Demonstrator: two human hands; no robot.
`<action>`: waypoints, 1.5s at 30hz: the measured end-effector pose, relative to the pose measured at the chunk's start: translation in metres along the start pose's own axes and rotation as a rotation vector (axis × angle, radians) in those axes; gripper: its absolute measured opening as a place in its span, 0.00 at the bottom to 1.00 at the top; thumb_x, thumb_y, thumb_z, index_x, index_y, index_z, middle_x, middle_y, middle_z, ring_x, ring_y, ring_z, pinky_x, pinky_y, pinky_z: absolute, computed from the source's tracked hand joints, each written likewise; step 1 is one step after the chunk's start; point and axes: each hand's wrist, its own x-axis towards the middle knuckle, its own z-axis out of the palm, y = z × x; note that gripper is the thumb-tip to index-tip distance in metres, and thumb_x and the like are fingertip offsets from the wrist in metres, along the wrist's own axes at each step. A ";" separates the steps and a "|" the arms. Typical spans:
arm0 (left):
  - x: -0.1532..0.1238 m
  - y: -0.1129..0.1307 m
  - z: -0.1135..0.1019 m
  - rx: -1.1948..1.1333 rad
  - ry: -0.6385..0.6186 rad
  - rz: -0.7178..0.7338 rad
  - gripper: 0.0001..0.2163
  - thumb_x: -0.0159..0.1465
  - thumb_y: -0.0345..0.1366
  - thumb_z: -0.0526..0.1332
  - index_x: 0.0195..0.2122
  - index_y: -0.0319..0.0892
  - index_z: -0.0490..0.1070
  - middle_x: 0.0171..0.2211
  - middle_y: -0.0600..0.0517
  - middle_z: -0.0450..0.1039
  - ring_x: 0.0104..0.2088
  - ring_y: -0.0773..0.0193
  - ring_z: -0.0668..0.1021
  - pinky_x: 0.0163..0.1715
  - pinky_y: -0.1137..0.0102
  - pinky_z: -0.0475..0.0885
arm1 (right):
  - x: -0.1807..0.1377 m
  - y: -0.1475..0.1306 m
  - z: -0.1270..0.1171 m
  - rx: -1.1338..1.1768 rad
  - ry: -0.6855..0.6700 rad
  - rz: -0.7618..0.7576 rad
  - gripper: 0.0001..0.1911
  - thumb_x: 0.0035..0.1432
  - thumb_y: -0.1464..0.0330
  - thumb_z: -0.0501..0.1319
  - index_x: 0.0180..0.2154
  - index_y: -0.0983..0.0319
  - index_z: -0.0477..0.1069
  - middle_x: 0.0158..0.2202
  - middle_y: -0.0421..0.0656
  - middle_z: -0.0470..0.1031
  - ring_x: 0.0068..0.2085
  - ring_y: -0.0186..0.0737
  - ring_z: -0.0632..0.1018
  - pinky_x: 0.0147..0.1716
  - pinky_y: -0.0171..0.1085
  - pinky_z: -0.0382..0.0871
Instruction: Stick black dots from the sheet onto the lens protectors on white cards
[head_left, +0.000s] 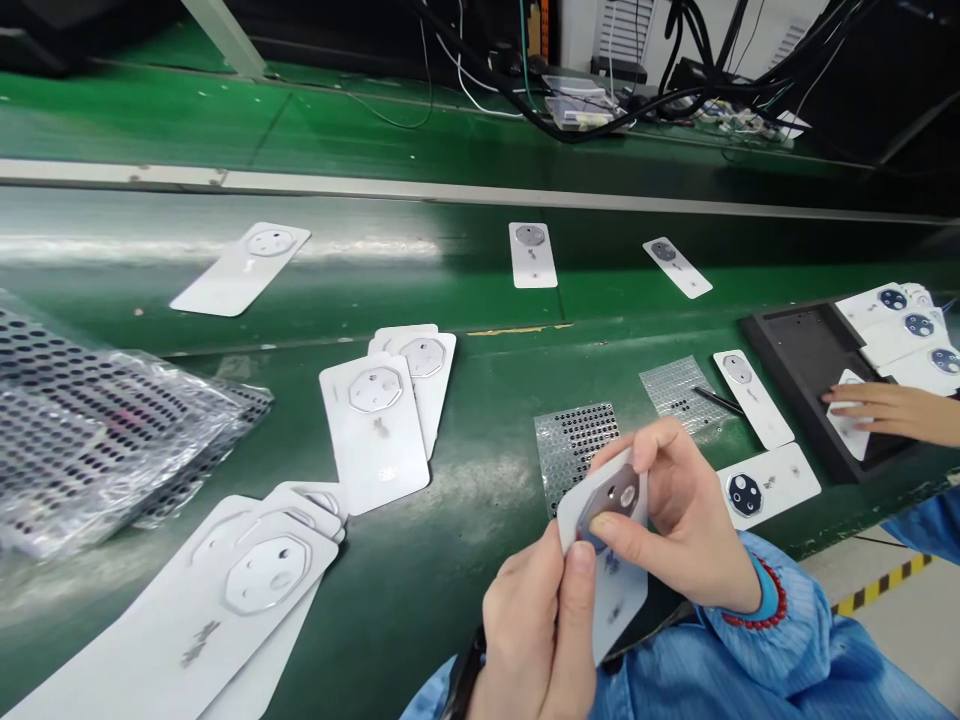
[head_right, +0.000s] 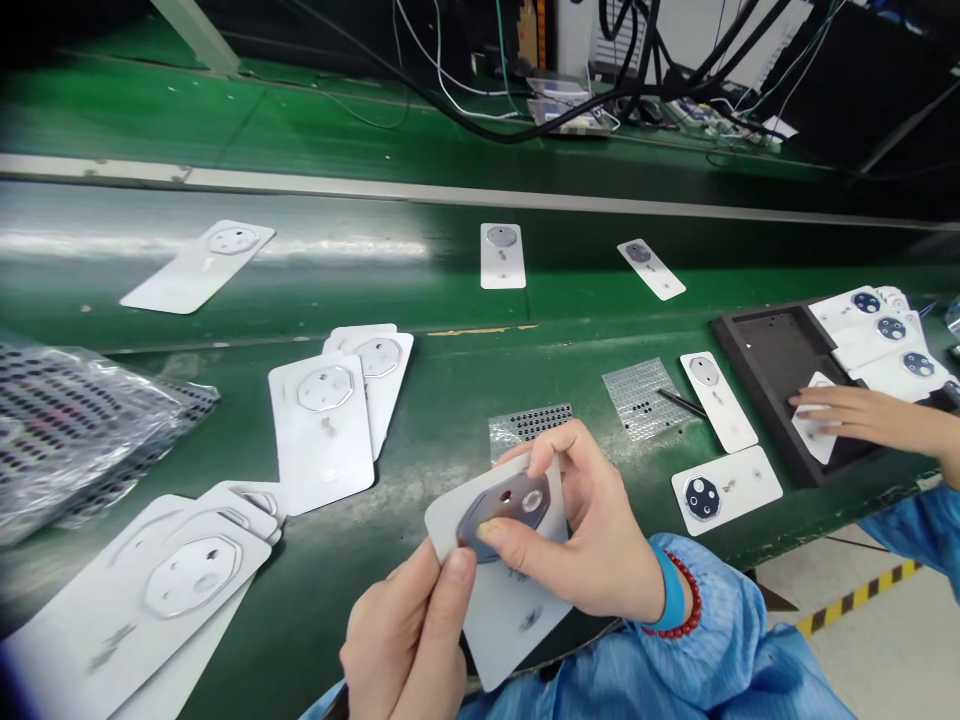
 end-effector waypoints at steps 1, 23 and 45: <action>0.002 0.000 0.000 -0.025 -0.002 0.009 0.10 0.68 0.30 0.51 0.38 0.39 0.73 0.17 0.58 0.66 0.10 0.73 0.59 0.10 0.76 0.56 | -0.001 0.001 0.001 -0.015 0.026 -0.010 0.18 0.53 0.79 0.66 0.36 0.56 0.59 0.39 0.37 0.73 0.31 0.28 0.75 0.30 0.29 0.69; 0.010 0.001 -0.001 0.071 0.159 0.269 0.12 0.57 0.21 0.55 0.24 0.45 0.56 0.14 0.61 0.63 0.13 0.74 0.67 0.16 0.79 0.67 | -0.010 -0.001 0.005 -0.053 -0.039 -0.083 0.16 0.56 0.76 0.64 0.38 0.54 0.60 0.37 0.39 0.73 0.33 0.37 0.76 0.32 0.38 0.72; 0.007 -0.009 -0.010 0.089 0.229 -0.050 0.11 0.61 0.34 0.62 0.20 0.40 0.72 0.11 0.59 0.62 0.12 0.72 0.64 0.13 0.77 0.62 | -0.010 0.008 -0.002 0.043 -0.057 -0.011 0.20 0.61 0.68 0.63 0.52 0.51 0.60 0.36 0.38 0.72 0.32 0.32 0.75 0.34 0.32 0.72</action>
